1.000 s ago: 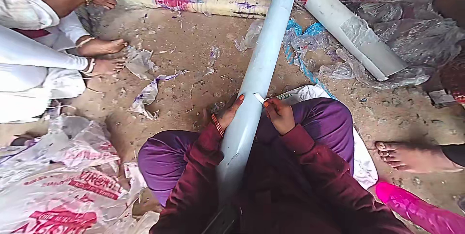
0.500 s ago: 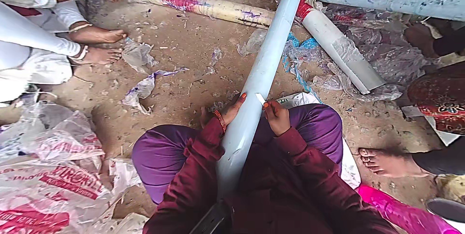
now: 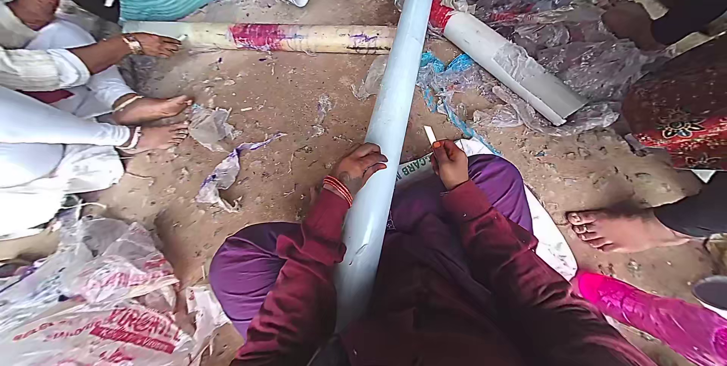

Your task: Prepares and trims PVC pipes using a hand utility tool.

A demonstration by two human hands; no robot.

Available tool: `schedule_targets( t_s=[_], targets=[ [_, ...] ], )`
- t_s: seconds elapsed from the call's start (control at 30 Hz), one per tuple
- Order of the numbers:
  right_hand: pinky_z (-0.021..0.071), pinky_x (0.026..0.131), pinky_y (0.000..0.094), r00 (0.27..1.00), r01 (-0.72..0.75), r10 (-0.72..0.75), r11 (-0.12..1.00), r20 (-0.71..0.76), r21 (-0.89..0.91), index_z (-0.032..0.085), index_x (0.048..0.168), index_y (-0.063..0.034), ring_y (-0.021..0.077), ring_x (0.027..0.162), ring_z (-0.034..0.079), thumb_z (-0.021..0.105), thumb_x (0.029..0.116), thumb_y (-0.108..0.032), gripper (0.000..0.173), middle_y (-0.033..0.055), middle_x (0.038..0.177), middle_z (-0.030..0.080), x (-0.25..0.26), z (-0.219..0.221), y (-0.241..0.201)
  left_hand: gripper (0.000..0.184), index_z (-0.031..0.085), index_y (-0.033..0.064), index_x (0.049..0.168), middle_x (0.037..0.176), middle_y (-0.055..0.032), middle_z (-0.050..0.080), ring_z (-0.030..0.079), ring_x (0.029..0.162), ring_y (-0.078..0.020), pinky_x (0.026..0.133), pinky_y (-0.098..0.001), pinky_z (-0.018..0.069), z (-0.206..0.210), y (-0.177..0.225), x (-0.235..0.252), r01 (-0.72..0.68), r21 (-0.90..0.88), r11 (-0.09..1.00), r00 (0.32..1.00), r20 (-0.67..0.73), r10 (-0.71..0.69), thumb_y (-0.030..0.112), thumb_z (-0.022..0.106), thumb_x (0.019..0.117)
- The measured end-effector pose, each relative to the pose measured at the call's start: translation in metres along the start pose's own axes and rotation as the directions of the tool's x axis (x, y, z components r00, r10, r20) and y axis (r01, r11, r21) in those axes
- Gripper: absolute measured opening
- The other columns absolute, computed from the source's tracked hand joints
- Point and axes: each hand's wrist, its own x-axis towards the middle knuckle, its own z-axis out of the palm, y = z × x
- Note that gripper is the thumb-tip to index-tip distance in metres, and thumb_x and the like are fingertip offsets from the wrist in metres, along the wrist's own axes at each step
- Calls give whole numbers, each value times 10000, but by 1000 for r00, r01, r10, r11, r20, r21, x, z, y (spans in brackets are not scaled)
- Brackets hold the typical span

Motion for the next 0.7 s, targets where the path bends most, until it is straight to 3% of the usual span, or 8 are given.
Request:
schedule_targets(
  t_s=[0.1,0.23,0.33,0.47,0.53,0.63,0.7],
  targets=[
    [452,521,290,999,35,-34,998,15,-60,620,1040,43,89,507,489,490,1073,-125,215,28,645,537,-2,6,0,130,770,-59,989,1091,-238,721,697,1048,-411,942,-518,544,-9,16,13,36,90,995,986,160,-51,-5,660,947],
    [469,550,366,998,62,-59,988,20,-144,633,1031,64,172,529,521,500,1071,-113,225,92,653,559,-2,9,-1,150,766,-33,984,1061,-210,732,705,1000,-428,832,-550,572,-9,17,24,-114,314,942,965,262,29,-70,627,938],
    [479,589,367,997,77,-76,987,13,-141,644,1024,69,164,564,544,492,1067,-119,245,88,675,579,-1,8,-1,264,733,-23,1125,1245,-205,685,649,1148,-435,915,-567,529,-9,21,26,-42,419,907,916,378,-132,-112,547,960],
    [500,626,371,999,51,-51,994,3,-98,656,1049,61,169,605,575,497,1069,-126,246,96,730,617,-1,7,-2,212,691,-101,1109,1264,-262,657,645,1182,-438,996,-559,513,-2,12,7,144,253,957,962,191,-196,-52,510,1010],
    [508,647,398,999,40,-39,994,10,-99,659,1061,60,193,631,593,495,1072,-129,251,116,757,636,-2,7,-3,184,693,-71,1101,1208,-243,681,683,1113,-390,970,-525,536,-4,5,0,119,168,979,983,116,-139,4,550,1014],
    [517,664,411,999,31,-29,994,20,-101,657,1071,58,205,650,614,485,1075,-133,257,124,768,648,-1,9,-3,263,713,13,1234,1235,-215,684,686,1120,-371,963,-524,544,-10,7,2,59,176,983,981,174,-90,36,622,989],
    [515,667,412,1000,19,-16,995,25,-101,658,1073,57,203,651,615,486,1077,-136,258,123,768,651,-1,10,-5,228,742,22,1189,1224,-219,685,683,1119,-396,945,-547,546,-10,12,7,42,223,974,972,217,-92,71,633,995]
  ],
)
